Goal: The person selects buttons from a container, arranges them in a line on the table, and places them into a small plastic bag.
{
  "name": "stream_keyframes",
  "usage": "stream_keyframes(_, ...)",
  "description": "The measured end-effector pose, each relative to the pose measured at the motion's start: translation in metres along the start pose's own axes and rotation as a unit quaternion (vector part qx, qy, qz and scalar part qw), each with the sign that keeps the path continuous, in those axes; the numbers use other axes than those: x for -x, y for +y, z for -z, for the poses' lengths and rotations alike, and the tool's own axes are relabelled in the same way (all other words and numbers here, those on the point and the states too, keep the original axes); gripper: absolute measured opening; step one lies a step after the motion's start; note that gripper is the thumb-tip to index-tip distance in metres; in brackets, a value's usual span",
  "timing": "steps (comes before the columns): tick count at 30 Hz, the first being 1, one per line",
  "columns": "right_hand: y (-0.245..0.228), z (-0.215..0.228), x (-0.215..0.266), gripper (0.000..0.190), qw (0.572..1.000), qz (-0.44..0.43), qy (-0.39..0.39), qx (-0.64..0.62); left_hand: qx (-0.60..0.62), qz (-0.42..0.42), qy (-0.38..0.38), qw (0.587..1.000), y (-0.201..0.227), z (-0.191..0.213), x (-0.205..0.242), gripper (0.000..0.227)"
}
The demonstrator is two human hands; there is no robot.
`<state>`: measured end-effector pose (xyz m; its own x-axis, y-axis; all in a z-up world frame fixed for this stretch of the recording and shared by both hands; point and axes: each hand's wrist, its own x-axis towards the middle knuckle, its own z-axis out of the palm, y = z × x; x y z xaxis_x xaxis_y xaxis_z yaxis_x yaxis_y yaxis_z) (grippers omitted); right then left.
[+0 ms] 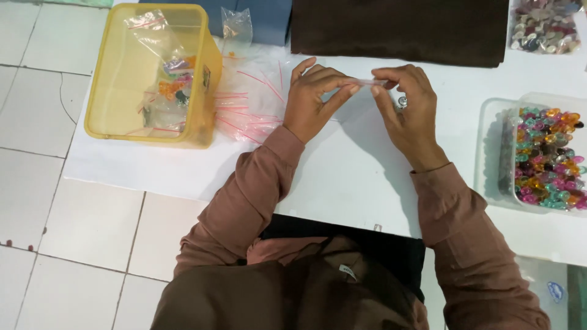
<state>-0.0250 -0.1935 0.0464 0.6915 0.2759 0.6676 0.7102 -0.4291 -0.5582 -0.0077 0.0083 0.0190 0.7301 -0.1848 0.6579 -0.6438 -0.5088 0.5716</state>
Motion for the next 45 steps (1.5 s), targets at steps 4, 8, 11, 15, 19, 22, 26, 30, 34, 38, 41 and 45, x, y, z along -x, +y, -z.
stream_keyframes(4,-0.001,-0.001,0.005,0.028,0.999,-0.016,0.028,0.001,0.020,0.015,-0.002,1.000,0.004,0.003,-0.002,0.016)
stream_keyframes(8,-0.005,-0.003,0.006,0.023,0.996,0.066,0.059,0.019,0.029,0.019,0.036,0.999,0.005,0.004,-0.003,0.016)
stream_keyframes(11,-0.010,-0.005,0.003,0.016,0.989,0.130,0.050,0.043,0.026,0.021,0.044,0.998,0.005,0.005,-0.003,0.018)
stream_keyframes(15,-0.003,-0.007,0.005,0.013,0.973,0.200,0.050,0.103,0.047,0.044,0.009,0.998,0.001,0.003,0.000,0.034)
stream_keyframes(19,-0.008,-0.010,0.004,0.010,0.969,0.212,0.052,0.113,0.060,0.042,-0.008,0.997,0.006,0.003,0.002,0.030)
stream_keyframes(22,-0.008,-0.010,0.005,0.007,0.972,0.209,0.026,0.102,0.051,0.021,-0.009,0.998,0.002,0.000,0.003,0.037)
stream_keyframes(26,-0.005,-0.013,0.012,0.022,0.990,0.131,-0.041,0.038,0.009,0.033,-0.033,0.999,-0.003,-0.002,0.005,0.048)
stream_keyframes(30,-0.010,-0.018,0.016,0.018,0.996,-0.005,-0.061,-0.060,-0.027,0.014,-0.054,0.998,-0.006,-0.002,0.007,0.063)
stream_keyframes(34,-0.015,-0.017,0.020,0.021,0.991,-0.089,-0.048,-0.083,-0.048,-0.020,-0.069,0.996,-0.007,-0.007,0.010,0.063)
stream_keyframes(38,-0.017,-0.012,0.019,0.026,0.994,-0.086,-0.054,-0.049,-0.085,-0.034,-0.057,0.994,-0.010,-0.014,0.014,0.051)
stream_keyframes(41,-0.007,-0.013,0.019,0.027,0.998,-0.030,-0.050,-0.012,-0.068,-0.005,-0.067,0.995,-0.014,-0.015,0.013,0.058)
stream_keyframes(45,-0.002,-0.013,0.021,0.023,0.997,0.013,-0.041,0.071,-0.050,0.000,-0.072,0.996,-0.015,-0.014,0.013,0.049)
